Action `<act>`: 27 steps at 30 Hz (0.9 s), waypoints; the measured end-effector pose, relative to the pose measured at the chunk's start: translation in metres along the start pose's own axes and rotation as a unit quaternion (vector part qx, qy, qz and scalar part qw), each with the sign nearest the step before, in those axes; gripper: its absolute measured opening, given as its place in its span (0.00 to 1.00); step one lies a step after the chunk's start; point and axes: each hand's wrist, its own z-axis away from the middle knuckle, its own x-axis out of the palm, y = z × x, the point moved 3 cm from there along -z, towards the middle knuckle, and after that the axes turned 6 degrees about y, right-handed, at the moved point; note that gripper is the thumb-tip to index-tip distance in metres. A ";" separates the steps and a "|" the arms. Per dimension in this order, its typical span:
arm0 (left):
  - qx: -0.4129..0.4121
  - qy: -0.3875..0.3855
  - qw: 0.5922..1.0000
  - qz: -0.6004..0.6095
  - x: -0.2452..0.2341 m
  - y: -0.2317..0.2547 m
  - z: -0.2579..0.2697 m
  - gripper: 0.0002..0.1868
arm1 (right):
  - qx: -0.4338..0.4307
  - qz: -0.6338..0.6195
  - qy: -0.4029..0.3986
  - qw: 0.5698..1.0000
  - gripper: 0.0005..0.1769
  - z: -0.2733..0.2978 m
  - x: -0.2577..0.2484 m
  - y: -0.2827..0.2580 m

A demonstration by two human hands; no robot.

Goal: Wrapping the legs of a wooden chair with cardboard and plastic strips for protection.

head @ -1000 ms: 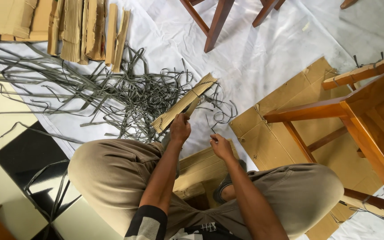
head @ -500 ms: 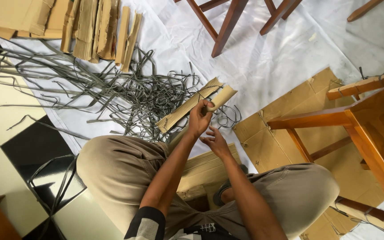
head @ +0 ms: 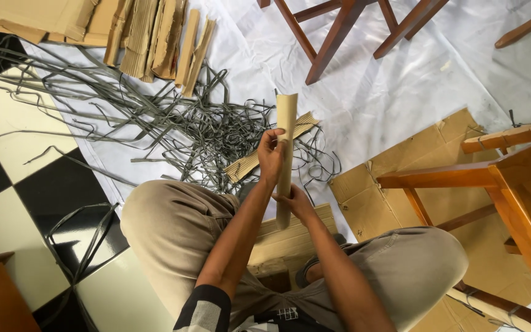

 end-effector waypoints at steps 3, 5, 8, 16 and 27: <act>0.016 -0.026 0.996 -0.087 -0.019 -0.020 -0.004 0.20 | 0.023 0.082 0.032 0.996 0.34 -0.011 0.005 0.013; 0.048 -0.021 0.985 -0.162 -0.033 -0.045 -0.007 0.21 | 0.019 0.102 0.051 0.993 0.32 -0.015 0.001 0.018; 0.032 -0.023 0.962 -0.271 -0.046 -0.065 -0.011 0.20 | 0.014 0.114 0.089 0.989 0.33 -0.029 -0.002 0.031; -0.043 -0.111 0.891 -0.439 -0.059 -0.078 -0.022 0.11 | -0.027 0.051 0.108 0.993 0.34 -0.031 0.025 0.004; 0.008 -0.231 0.743 -0.628 -0.072 0.023 -0.105 0.16 | -0.127 -0.091 0.122 0.980 0.38 -0.068 0.039 -0.043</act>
